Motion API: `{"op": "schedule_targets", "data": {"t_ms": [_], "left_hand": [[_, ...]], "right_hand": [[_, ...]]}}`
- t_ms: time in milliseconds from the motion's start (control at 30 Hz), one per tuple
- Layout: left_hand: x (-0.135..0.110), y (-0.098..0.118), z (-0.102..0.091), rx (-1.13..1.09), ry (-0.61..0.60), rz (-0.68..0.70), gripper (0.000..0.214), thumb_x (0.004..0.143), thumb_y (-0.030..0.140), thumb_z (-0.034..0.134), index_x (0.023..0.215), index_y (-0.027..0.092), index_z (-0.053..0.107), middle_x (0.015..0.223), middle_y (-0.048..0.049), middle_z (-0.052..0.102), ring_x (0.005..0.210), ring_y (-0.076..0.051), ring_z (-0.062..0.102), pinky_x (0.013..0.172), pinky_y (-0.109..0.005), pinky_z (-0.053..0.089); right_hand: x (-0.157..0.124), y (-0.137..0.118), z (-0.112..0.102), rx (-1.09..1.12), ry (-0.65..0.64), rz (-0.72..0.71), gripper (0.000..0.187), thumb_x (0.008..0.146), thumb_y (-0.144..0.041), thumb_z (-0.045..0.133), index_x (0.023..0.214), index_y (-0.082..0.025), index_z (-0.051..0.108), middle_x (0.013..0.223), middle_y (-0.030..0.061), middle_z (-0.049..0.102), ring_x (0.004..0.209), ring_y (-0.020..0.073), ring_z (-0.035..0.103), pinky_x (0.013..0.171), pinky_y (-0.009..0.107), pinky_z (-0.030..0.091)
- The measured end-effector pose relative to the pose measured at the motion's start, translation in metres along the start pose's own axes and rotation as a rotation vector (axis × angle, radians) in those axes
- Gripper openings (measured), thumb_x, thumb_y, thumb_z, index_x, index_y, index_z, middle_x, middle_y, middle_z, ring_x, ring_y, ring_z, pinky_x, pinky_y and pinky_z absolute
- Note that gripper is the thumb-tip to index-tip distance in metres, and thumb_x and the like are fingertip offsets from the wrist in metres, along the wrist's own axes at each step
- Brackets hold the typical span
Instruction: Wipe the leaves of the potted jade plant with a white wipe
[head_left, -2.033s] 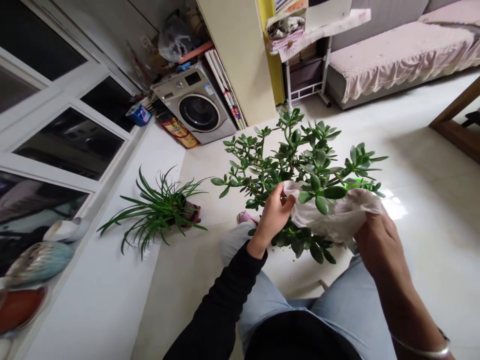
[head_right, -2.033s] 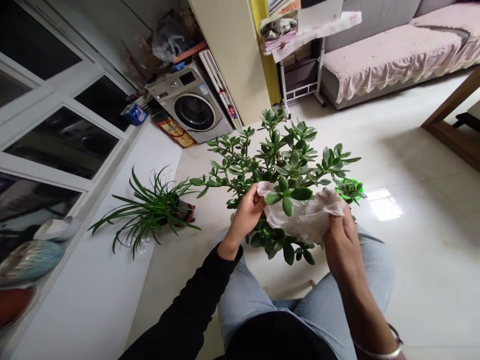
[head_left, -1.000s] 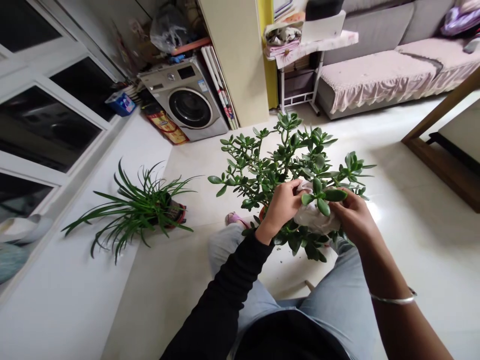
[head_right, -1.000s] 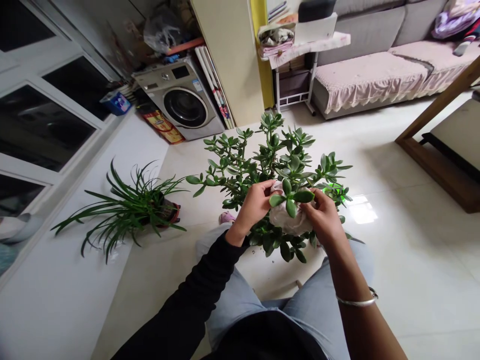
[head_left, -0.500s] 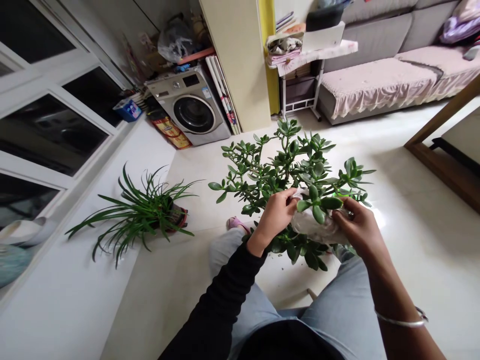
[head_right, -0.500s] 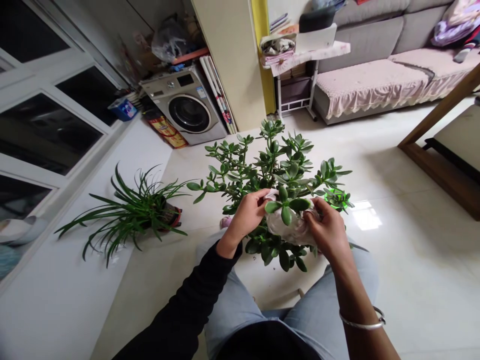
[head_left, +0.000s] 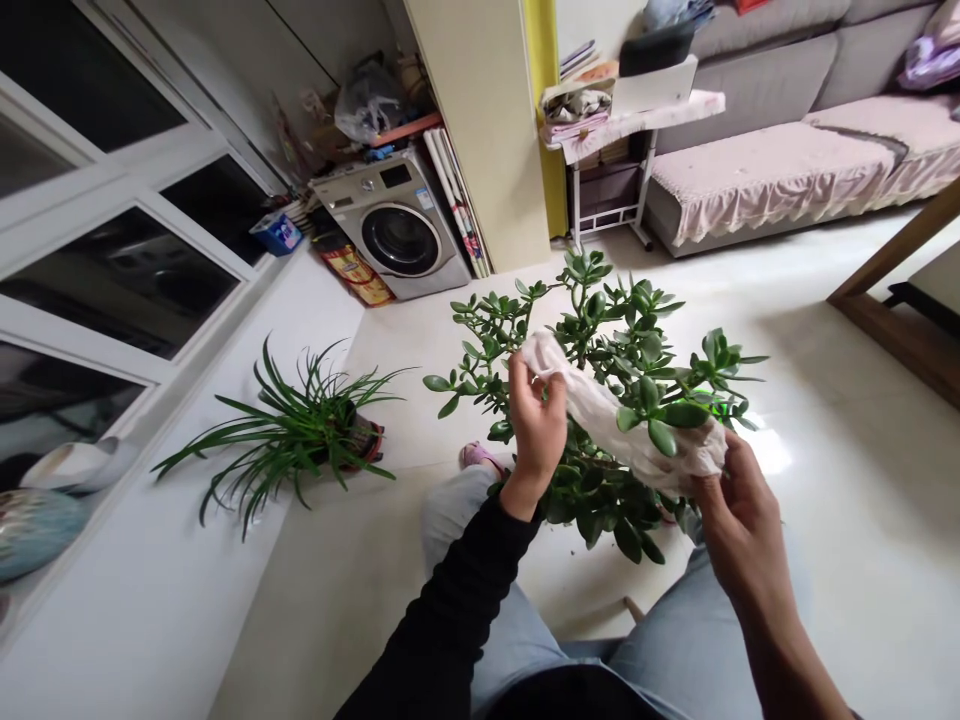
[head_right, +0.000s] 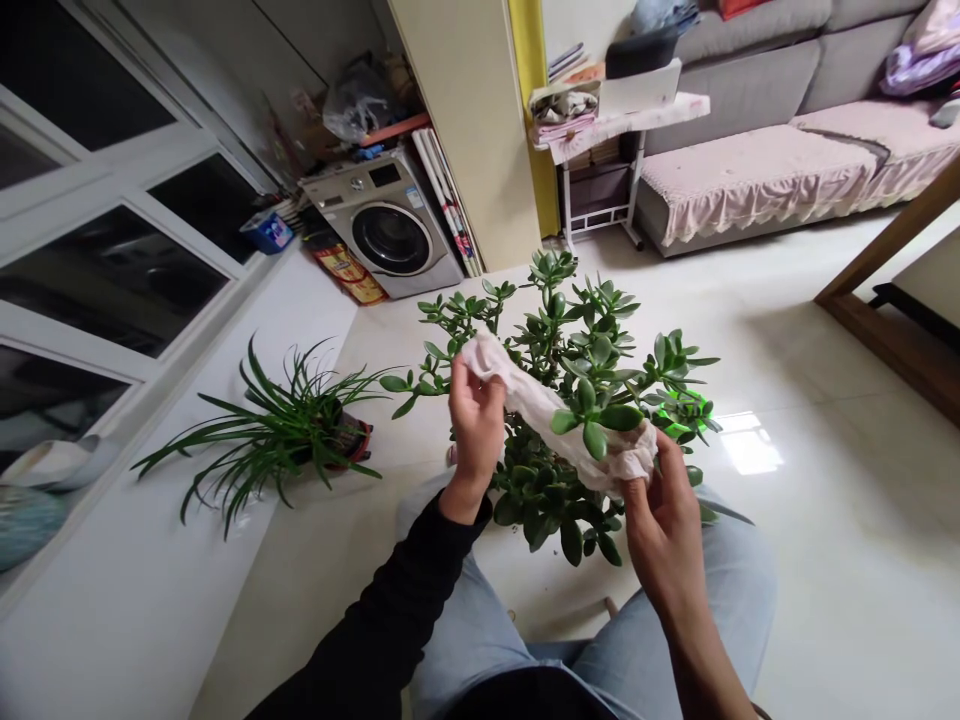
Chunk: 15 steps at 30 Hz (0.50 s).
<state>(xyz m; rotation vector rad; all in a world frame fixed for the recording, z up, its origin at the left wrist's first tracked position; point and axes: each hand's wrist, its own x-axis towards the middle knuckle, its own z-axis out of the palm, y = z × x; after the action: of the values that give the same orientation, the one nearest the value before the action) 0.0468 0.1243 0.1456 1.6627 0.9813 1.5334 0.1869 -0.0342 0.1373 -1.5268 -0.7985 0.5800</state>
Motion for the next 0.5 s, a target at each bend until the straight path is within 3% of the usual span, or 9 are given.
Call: {"op": "schedule_targets", "data": {"t_ms": [67, 167, 267, 367, 500], "left_hand": [[0.010, -0.001, 0.007, 0.209, -0.100, 0.190, 0.038, 0.100, 0.021, 0.059, 0.138, 0.023, 0.054, 0.135, -0.0135, 0.065, 0.126, -0.025, 0.066, 0.105, -0.042, 0.058], [0.025, 0.000, 0.013, 0.458, -0.352, 0.444, 0.046, 0.096, 0.006, 0.057, 0.140, 0.021, 0.056, 0.143, -0.0128, 0.062, 0.138, -0.026, 0.058, 0.116, -0.046, 0.053], [0.038, 0.004, 0.011, 0.599, -0.576, 0.599, 0.038, 0.096, 0.001, 0.056, 0.129, 0.019, 0.064, 0.137, -0.0097, 0.068, 0.130, -0.023, 0.063, 0.109, -0.042, 0.056], [0.047, 0.007, 0.009, 0.705, -0.688, 0.722, 0.025, 0.100, 0.007, 0.057, 0.119, 0.017, 0.069, 0.123, -0.0071, 0.075, 0.118, -0.021, 0.068, 0.101, -0.039, 0.056], [0.054, 0.005, 0.010, 0.813, -0.802, 0.894, 0.028, 0.104, 0.009, 0.051, 0.122, 0.017, 0.070, 0.121, -0.0068, 0.077, 0.117, -0.020, 0.069, 0.104, -0.038, 0.052]], "right_hand": [[0.002, 0.000, 0.003, -0.008, 0.019, -0.012, 0.054, 0.095, -0.063, 0.060, 0.128, -0.021, 0.065, 0.121, 0.0112, 0.072, 0.110, 0.0249, 0.069, 0.091, 0.034, 0.056], [0.006, 0.002, 0.006, 0.006, 0.020, 0.008, 0.057, 0.095, -0.065, 0.060, 0.131, -0.021, 0.065, 0.124, 0.0108, 0.072, 0.114, 0.0253, 0.067, 0.097, 0.036, 0.055], [0.008, 0.005, 0.005, 0.047, 0.001, 0.046, 0.059, 0.094, -0.065, 0.061, 0.135, -0.022, 0.063, 0.131, 0.0110, 0.070, 0.119, 0.0264, 0.066, 0.099, 0.037, 0.054], [0.009, 0.007, 0.005, 0.066, -0.013, 0.081, 0.059, 0.093, -0.065, 0.062, 0.135, -0.024, 0.063, 0.131, 0.0104, 0.069, 0.119, 0.0265, 0.067, 0.100, 0.037, 0.054], [0.009, 0.005, 0.006, 0.075, -0.015, 0.069, 0.055, 0.094, -0.063, 0.062, 0.133, -0.024, 0.064, 0.128, 0.0097, 0.070, 0.114, 0.0257, 0.068, 0.096, 0.036, 0.055]]}}
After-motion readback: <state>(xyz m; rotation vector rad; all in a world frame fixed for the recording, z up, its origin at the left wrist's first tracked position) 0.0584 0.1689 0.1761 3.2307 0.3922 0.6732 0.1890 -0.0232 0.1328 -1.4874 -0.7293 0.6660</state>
